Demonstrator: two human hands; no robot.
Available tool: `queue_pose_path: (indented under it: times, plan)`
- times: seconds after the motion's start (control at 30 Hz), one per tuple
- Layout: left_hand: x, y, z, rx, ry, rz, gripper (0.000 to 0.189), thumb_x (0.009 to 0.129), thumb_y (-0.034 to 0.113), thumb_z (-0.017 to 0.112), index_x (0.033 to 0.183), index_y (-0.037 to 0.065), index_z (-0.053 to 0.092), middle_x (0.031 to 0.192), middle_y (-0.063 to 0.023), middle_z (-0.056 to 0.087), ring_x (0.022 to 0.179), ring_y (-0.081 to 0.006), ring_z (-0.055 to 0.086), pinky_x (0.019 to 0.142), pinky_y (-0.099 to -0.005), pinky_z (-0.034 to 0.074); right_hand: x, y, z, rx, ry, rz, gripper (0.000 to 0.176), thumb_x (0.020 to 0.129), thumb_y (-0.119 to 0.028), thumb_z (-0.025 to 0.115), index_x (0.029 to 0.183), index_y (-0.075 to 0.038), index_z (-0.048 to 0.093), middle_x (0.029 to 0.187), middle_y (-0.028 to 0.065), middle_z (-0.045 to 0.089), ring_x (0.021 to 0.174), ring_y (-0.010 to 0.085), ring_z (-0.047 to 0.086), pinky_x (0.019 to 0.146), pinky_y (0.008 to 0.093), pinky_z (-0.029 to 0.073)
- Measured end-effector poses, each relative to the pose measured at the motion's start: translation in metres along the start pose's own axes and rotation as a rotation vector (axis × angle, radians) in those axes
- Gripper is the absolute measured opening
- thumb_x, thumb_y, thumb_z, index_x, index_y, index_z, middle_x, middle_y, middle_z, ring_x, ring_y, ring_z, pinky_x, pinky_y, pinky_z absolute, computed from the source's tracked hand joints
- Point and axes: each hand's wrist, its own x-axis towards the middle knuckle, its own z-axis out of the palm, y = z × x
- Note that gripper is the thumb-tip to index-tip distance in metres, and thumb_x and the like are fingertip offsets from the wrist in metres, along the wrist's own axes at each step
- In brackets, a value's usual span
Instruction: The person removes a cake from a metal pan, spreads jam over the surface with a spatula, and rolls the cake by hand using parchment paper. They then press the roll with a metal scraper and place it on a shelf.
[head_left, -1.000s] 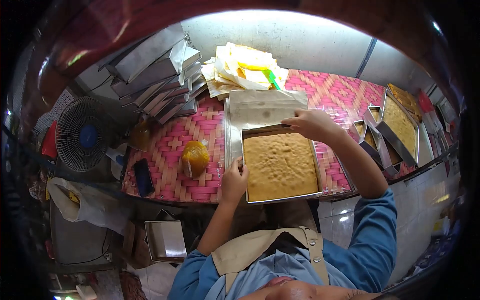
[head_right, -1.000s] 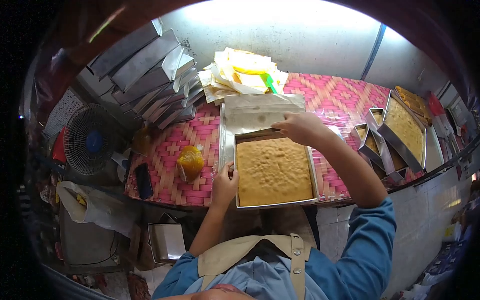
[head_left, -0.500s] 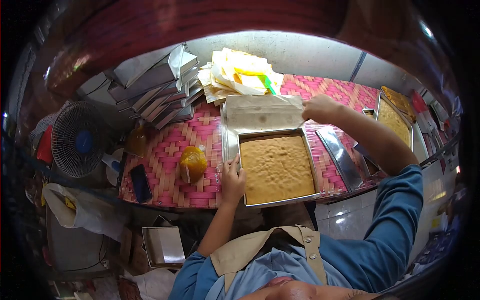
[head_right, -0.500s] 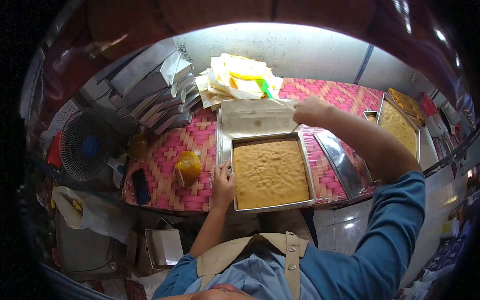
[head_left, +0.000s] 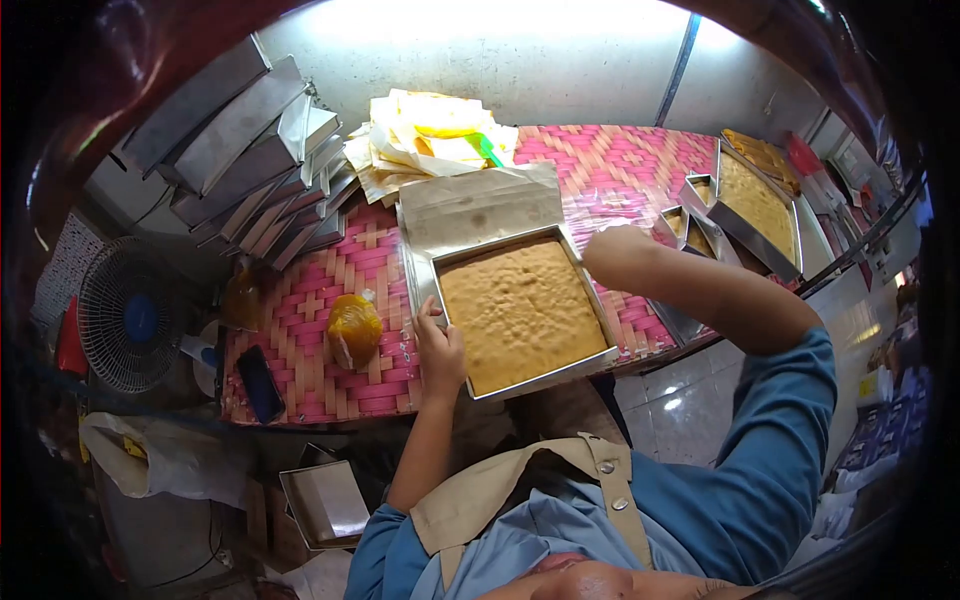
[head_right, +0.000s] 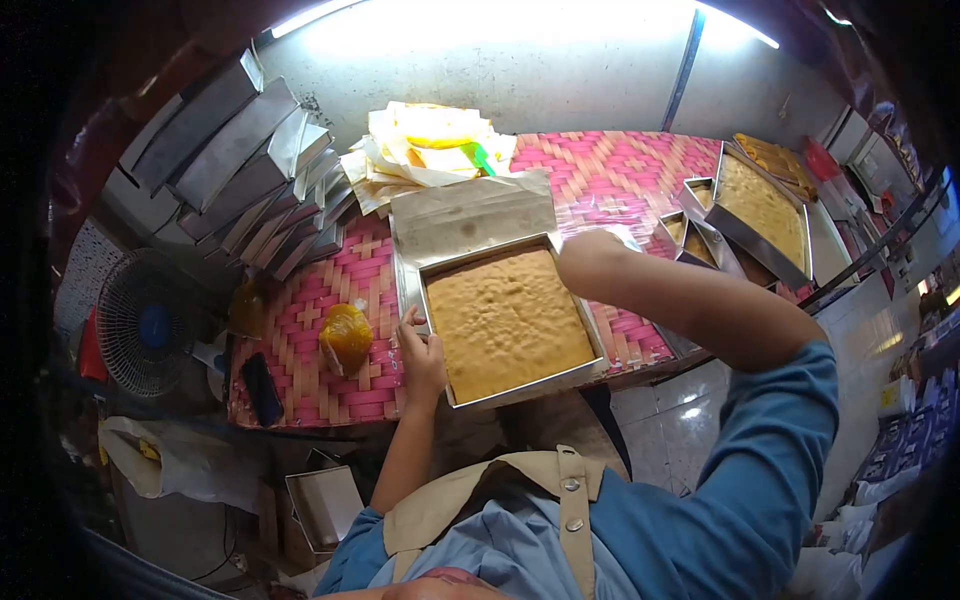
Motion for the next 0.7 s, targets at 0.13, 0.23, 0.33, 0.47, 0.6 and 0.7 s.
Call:
queue_pose_path:
  times: [0.13,0.23,0.33,0.47,0.6,0.7]
  plan:
    - [0.003,-0.008,0.006,-0.097,0.024,-0.029,0.045,0.079,0.001,0.043,0.123,-0.004,0.036,0.111,-0.0202,0.044,0.104,-0.0343,0.046,0.09,-0.0409,0.038,-0.064,-0.004,-0.001,0.046,-0.145,-0.088,0.019,0.077,-0.015,0.057,0.088,-0.005,0.069,0.088,0.0142,0.067,0.083,0.0301,0.065,0.068,0.0406,0.052]
    - [0.005,-0.008,0.006,-0.106,0.021,-0.009,0.043,0.079,0.001,0.043,0.121,-0.004,0.037,0.111,-0.0201,0.045,0.104,-0.0346,0.046,0.091,-0.0399,0.038,-0.078,-0.001,-0.013,0.043,-0.248,-0.072,0.02,0.077,-0.016,0.055,0.088,-0.007,0.069,0.085,0.013,0.066,0.081,0.0305,0.065,0.069,0.0414,0.051]
    - [0.011,-0.014,-0.008,-0.07,-0.044,0.0,0.041,0.08,0.003,0.049,0.119,-0.004,0.042,0.112,-0.017,0.048,0.097,-0.0285,0.051,0.086,-0.0356,0.042,-0.085,0.005,-0.037,-0.052,-0.229,-0.044,0.023,0.076,-0.016,0.053,0.092,-0.011,0.069,0.085,0.0123,0.067,0.082,0.0307,0.064,0.069,0.0405,0.05]
    - [-0.005,-0.006,-0.039,-0.281,-0.245,-0.21,0.049,0.079,0.007,0.06,0.126,0.0,0.046,0.112,-0.0104,0.048,0.08,-0.0111,0.054,0.074,-0.0253,0.046,-0.08,-0.022,-0.043,0.166,0.034,-0.319,0.03,0.078,-0.014,0.051,0.105,-0.015,0.064,0.093,0.0134,0.061,0.084,0.0305,0.063,0.068,0.0421,0.049]
    - [-0.022,0.004,-0.044,-0.322,-0.364,-0.24,0.057,0.078,-0.001,0.058,0.132,0.0,0.04,0.115,-0.0083,0.045,0.073,-0.0101,0.054,0.066,-0.0222,0.044,-0.061,-0.066,-0.039,0.128,-0.016,-0.504,0.032,0.078,-0.014,0.053,0.109,-0.014,0.061,0.097,0.0145,0.057,0.083,0.0322,0.063,0.067,0.0426,0.05]
    - [-0.026,-0.001,-0.04,-0.278,-0.357,-0.208,0.057,0.077,-0.003,0.057,0.131,-0.001,0.04,0.114,-0.0096,0.045,0.075,-0.0098,0.055,0.066,-0.0214,0.044,-0.05,-0.083,-0.021,0.079,0.002,-0.577,0.03,0.078,-0.014,0.054,0.107,-0.013,0.062,0.097,0.0164,0.057,0.083,0.0341,0.063,0.066,0.0427,0.051]
